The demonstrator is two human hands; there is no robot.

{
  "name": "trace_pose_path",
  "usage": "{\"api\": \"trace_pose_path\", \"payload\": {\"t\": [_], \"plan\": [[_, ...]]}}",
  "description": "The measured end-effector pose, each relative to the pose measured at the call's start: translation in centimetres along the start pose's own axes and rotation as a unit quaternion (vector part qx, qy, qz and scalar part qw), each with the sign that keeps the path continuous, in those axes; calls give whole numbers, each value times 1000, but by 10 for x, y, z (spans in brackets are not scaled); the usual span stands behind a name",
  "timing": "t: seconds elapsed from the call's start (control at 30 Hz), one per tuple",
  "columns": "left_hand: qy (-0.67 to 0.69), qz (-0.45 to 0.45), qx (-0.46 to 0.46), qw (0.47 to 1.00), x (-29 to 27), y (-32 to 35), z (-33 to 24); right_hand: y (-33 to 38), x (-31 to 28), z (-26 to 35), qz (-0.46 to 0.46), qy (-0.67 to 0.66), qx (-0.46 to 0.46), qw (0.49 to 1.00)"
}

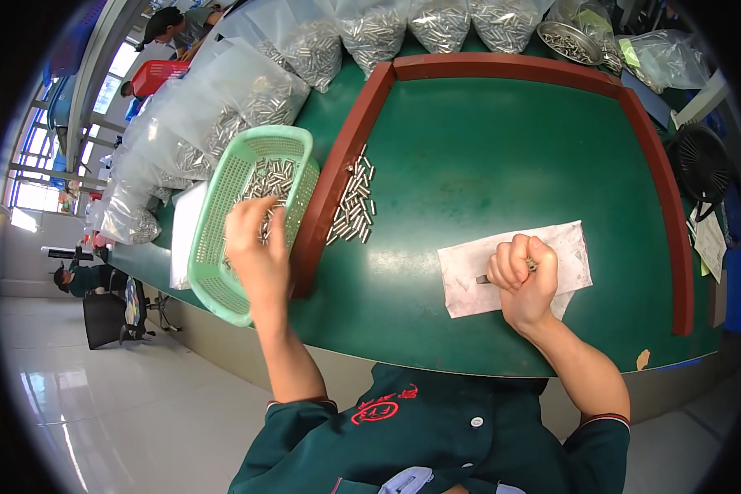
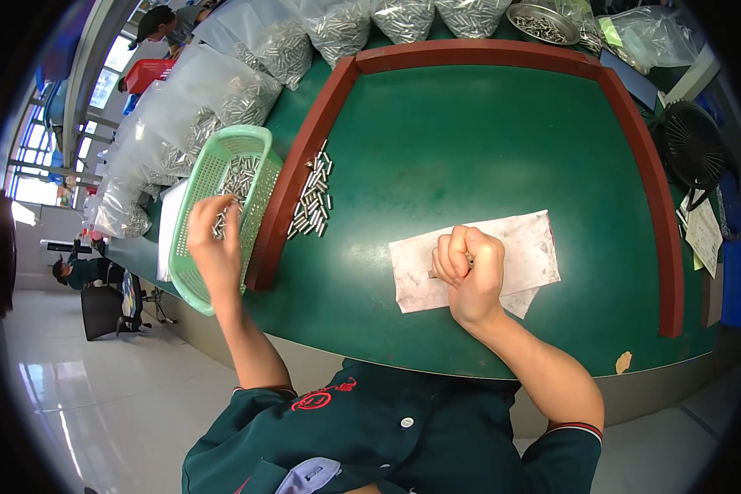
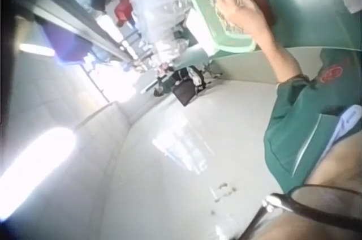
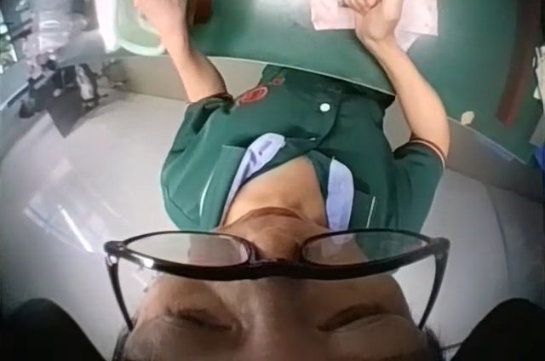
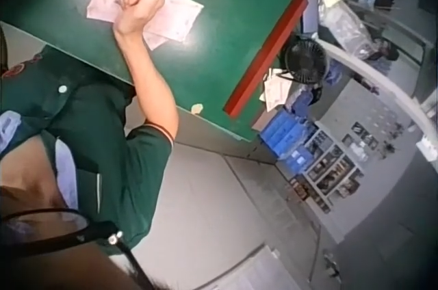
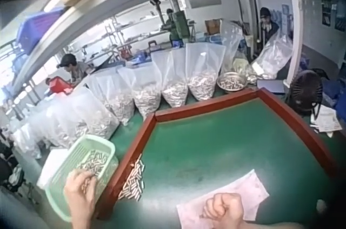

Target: The recorder is inspecting and assembling small cylindrical metal pins on a green workbench in a factory setting.

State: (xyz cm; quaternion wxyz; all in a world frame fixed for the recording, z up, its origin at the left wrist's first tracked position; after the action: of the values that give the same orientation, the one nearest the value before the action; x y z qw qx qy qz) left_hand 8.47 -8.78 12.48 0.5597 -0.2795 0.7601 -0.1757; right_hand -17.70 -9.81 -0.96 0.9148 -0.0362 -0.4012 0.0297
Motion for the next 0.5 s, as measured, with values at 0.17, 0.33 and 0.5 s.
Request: {"api": "trace_pose_path", "payload": {"t": [0.17, 0.33, 0.5], "plan": [[34, 162, 113, 980, 62, 19, -41, 0, 1, 2, -3, -6, 0, 1000], [-17, 224, 148, 963, 92, 23, -45, 0, 1, 2, -6, -11, -1, 1000], [-31, 248, 188, 950, 103, 23, -50, 0, 1, 3, -3, -9, 0, 1000]]}}
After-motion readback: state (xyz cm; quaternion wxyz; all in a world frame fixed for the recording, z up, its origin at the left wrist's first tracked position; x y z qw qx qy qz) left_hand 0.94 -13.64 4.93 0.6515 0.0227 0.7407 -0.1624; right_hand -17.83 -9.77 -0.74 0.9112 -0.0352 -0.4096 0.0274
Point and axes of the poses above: each hand's wrist, its own y-axis away from the middle knuckle, its own x-axis out of the palm, z = x × y, the point moved 9 cm from there along -y, towards the middle knuckle, and after that the axes turned 11 degrees about -x, right-handed, at the moved point
